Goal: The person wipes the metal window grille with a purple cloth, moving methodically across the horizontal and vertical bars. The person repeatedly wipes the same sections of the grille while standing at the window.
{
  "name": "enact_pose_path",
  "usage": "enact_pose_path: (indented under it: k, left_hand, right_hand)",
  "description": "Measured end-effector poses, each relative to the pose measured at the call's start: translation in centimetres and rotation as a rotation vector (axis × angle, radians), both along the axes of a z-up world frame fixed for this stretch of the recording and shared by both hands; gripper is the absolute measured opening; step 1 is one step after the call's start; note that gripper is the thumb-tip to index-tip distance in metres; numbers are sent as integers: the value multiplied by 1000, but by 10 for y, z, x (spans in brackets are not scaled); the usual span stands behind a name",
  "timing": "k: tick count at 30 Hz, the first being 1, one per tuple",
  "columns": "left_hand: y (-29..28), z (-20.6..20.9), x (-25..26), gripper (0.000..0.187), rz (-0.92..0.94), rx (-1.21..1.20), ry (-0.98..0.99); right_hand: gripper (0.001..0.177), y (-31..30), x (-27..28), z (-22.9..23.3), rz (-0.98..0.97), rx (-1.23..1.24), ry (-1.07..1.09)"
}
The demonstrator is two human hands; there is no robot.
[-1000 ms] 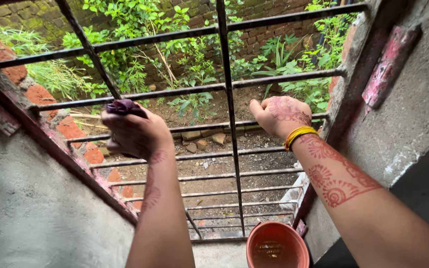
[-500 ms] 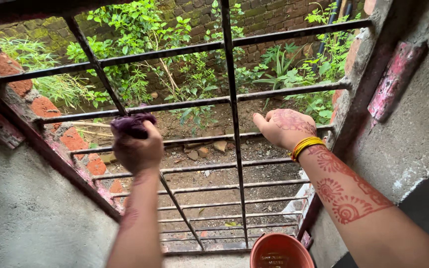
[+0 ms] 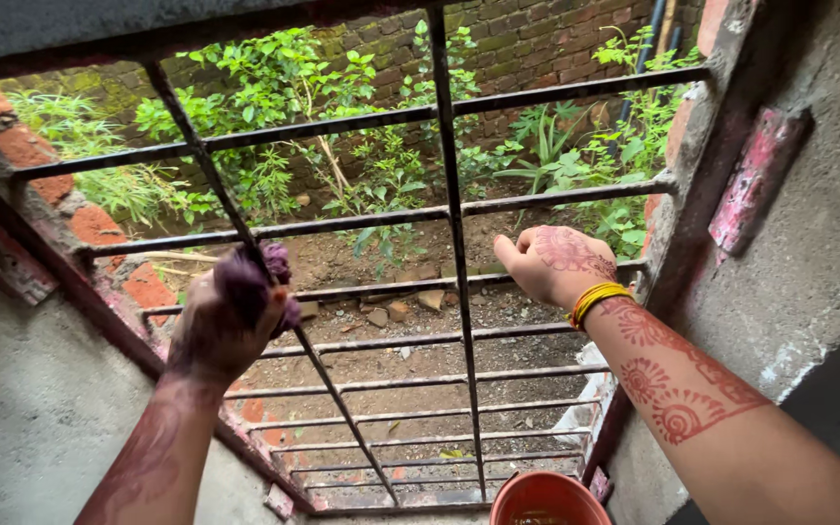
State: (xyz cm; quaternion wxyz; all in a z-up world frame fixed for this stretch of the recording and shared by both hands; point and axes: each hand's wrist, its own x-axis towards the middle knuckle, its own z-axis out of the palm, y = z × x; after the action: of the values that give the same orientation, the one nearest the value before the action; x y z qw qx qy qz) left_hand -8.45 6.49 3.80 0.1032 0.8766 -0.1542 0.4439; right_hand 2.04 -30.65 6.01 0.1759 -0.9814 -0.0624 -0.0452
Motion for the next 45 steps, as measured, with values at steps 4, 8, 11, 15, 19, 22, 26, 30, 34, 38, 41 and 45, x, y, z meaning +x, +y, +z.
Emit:
enact_pose_path:
  k: [4,8,11,15,19,22,26,30,34,38,41,45]
  left_hand:
    - [24,-12,-30,29,178,-167,-103]
    - [50,-27,-43,52,462,-451,-68]
    - [47,-33,-29,51,286,-341,-134]
    - [24,-37,29,55,462,-331,-418]
    - [-2,-35,50,60,508,-493,-263]
    - [-24,-42,46,61,445,-538,-308]
    - [-4,-36,39,52,429,-326,-264]
    - [70,-30,48,49,655,-131,-132]
    - [117,-39,30,45,438,78,-228]
    - [74,-42,47,45,502,30,-274]
    - [26,-40,38,46,393,-227,-36]
    - [12,-37,32,46,361,-155,-104]
  right_hand:
    - [58,1,-4,4,9,4,-31]
    - [58,-2,-2,9,10,7,-23]
    - [59,-2,-1,4,13,-7,-13]
    - [59,-1,-3,1,12,-9,-28]
    - [60,1,-1,3,-6,-23,-36]
    - [60,4,-2,-3,-5,-35,-35]
    - [58,8,2,3,-10,-40,-36]
    - [55,5,3,6,7,-12,-5]
    - [55,5,10,5,-26,-7,7]
    - [55,6,14,0,-21,-4,-14]
    - [56,6,9,-2,-16,-13,-4]
    - [60,4,2,2,-4,-27,-10]
